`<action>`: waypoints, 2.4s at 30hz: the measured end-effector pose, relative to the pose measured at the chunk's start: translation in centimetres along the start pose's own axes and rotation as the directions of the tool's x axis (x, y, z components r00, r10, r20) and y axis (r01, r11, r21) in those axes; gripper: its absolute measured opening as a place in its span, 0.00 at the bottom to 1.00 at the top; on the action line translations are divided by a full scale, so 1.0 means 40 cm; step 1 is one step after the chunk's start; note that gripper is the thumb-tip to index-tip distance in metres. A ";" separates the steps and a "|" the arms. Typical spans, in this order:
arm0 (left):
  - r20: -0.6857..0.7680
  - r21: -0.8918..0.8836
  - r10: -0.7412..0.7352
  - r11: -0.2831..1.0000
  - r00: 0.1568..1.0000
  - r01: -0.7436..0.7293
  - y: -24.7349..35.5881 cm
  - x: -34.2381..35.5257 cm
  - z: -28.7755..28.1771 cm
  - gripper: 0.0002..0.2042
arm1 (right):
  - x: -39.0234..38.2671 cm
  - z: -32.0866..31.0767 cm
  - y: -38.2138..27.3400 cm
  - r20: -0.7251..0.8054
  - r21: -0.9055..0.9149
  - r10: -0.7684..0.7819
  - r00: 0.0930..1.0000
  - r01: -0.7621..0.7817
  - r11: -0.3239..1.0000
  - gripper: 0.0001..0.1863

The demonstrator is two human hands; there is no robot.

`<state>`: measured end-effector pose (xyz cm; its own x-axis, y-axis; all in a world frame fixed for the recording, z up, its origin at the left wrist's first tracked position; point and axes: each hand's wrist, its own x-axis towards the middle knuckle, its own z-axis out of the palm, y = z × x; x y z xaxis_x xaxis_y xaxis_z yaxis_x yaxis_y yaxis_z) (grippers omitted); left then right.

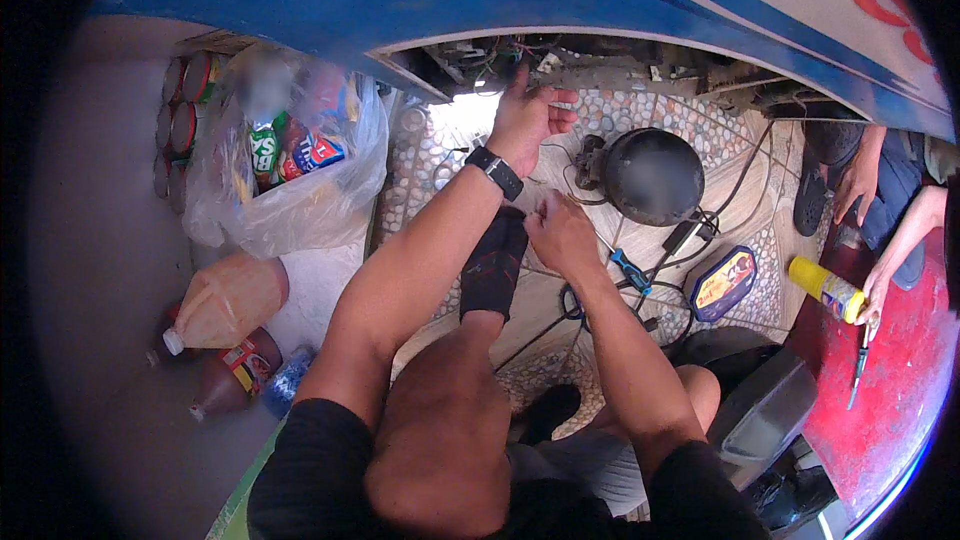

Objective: The person manipulates electrical wires and a compressor at the base of a refrigeration unit. They use wire cutters to strip and join wires, handle a black compressor unit by hand, and move a plastic housing component.

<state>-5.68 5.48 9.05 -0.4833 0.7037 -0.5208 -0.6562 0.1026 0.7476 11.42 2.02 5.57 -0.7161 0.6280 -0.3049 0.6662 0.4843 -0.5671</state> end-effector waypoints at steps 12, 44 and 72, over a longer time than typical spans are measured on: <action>-0.137 -0.079 0.078 0.993 0.987 -0.089 -0.035 0.065 -0.008 0.16 | 0.328 -0.240 -0.045 -0.419 0.285 -0.087 0.904 0.223 0.932 0.12; -0.199 -0.396 0.023 0.912 0.980 -0.102 -0.037 0.078 -0.018 0.08 | 0.432 -0.207 -0.053 -0.213 0.368 -0.064 0.975 0.140 0.919 0.12; -0.258 0.144 0.440 0.898 0.860 -0.416 -0.127 0.053 -0.004 0.11 | 0.379 -0.208 -0.037 -0.354 0.058 -0.385 0.852 0.431 0.900 0.13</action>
<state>-3.46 6.35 4.06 -0.8538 0.4694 -0.2251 -0.3043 -0.0991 0.9474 1.33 15.89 8.16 -0.7932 0.5640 0.2296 0.2786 0.6713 -0.6868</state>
